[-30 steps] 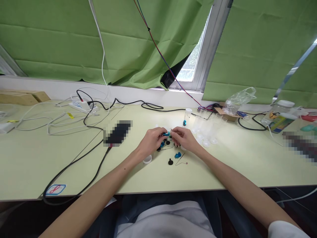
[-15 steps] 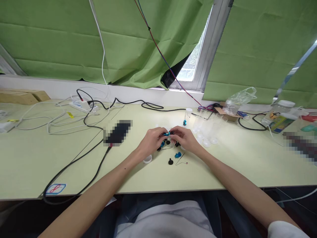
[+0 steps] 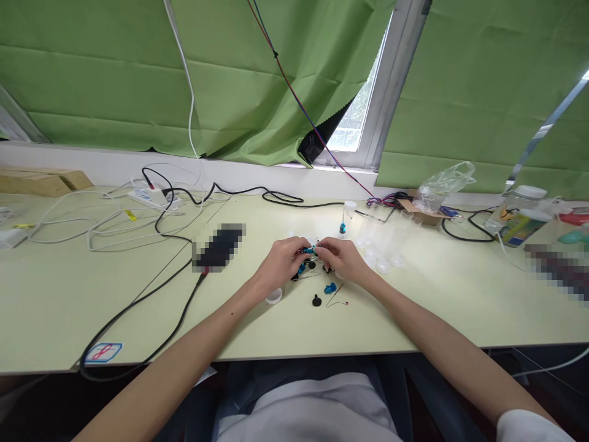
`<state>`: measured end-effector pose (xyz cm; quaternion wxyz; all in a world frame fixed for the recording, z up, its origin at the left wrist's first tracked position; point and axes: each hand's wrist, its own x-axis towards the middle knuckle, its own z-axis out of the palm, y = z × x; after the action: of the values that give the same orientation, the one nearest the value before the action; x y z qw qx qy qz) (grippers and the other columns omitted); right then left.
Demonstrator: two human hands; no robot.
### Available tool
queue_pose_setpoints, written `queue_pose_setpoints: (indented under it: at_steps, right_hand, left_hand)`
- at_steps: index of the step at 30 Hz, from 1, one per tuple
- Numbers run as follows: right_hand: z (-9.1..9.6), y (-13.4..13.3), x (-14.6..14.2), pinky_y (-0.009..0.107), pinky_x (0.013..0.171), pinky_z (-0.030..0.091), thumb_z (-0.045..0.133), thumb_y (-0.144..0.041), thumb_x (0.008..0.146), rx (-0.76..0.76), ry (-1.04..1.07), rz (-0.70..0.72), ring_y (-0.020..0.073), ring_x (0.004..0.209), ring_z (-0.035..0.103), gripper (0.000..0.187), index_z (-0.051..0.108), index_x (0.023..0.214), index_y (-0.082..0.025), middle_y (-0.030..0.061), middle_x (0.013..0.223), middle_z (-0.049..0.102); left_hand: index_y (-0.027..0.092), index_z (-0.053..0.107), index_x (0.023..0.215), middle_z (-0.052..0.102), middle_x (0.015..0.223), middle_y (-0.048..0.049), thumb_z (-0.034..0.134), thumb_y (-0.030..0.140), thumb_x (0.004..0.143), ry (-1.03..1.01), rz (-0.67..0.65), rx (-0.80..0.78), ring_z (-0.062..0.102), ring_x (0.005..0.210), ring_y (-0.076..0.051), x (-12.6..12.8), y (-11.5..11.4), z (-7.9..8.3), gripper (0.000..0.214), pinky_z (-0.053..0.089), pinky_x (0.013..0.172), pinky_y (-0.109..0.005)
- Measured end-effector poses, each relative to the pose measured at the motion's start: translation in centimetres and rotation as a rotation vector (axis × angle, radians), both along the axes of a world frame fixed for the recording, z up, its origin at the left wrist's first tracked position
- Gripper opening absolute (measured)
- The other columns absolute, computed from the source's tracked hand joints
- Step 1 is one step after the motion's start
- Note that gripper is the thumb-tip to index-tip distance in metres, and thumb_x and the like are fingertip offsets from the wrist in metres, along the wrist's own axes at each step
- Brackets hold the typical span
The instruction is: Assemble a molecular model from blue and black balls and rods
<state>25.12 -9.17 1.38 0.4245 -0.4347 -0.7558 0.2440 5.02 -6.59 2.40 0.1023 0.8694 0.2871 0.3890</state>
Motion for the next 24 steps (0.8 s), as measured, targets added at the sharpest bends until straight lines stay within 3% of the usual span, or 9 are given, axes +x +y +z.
queue_pose_setpoints:
  at_steps: [3,7,15,24]
  right_hand:
    - [-0.2,0.2,0.06,0.028,0.062,0.05,0.064,-0.041,0.089,0.042,0.049,0.028,0.0138,0.062,0.059,0.026,0.06,0.107,-0.022,0.0004,0.079,0.064]
    - [-0.33,0.3,0.12,0.029,0.065,0.053,0.062,-0.035,0.09,0.07,0.093,0.072,0.0139,0.066,0.061,0.024,0.057,0.111,-0.023,0.0022,0.088,0.063]
    - [-0.1,0.06,0.11,0.029,0.059,0.05,0.056,-0.034,0.094,0.06,0.069,0.071,0.0128,0.055,0.056,0.013,0.058,0.097,-0.022,-0.0009,0.072,0.061]
    - [0.12,0.0,0.13,0.027,0.056,0.043,0.049,-0.039,0.098,0.075,-0.047,0.009,0.0123,0.052,0.049,0.026,0.06,0.084,-0.021,-0.0032,0.058,0.054]
  left_hand:
    - [0.019,0.064,0.09,0.068,0.078,0.0002,0.061,0.017,0.089,-0.014,0.014,-0.006,0.06,0.068,-0.014,-0.12,0.03,0.23,0.004,0.045,0.064,-0.025]
    - [0.019,0.064,0.089,0.067,0.077,0.0003,0.061,0.017,0.089,-0.017,0.035,-0.017,0.059,0.068,-0.014,-0.24,0.02,0.46,0.004,0.045,0.063,-0.026]
    - [0.019,0.064,0.089,0.067,0.076,0.0009,0.061,0.016,0.089,-0.004,0.02,-0.011,0.058,0.066,-0.013,-0.19,-0.07,0.32,0.004,0.044,0.062,-0.025]
    - [0.02,0.064,0.089,0.068,0.076,0.001,0.062,0.017,0.089,-0.005,0.003,0.029,0.059,0.067,-0.013,-0.27,0.21,0.04,0.003,0.044,0.063,-0.025]
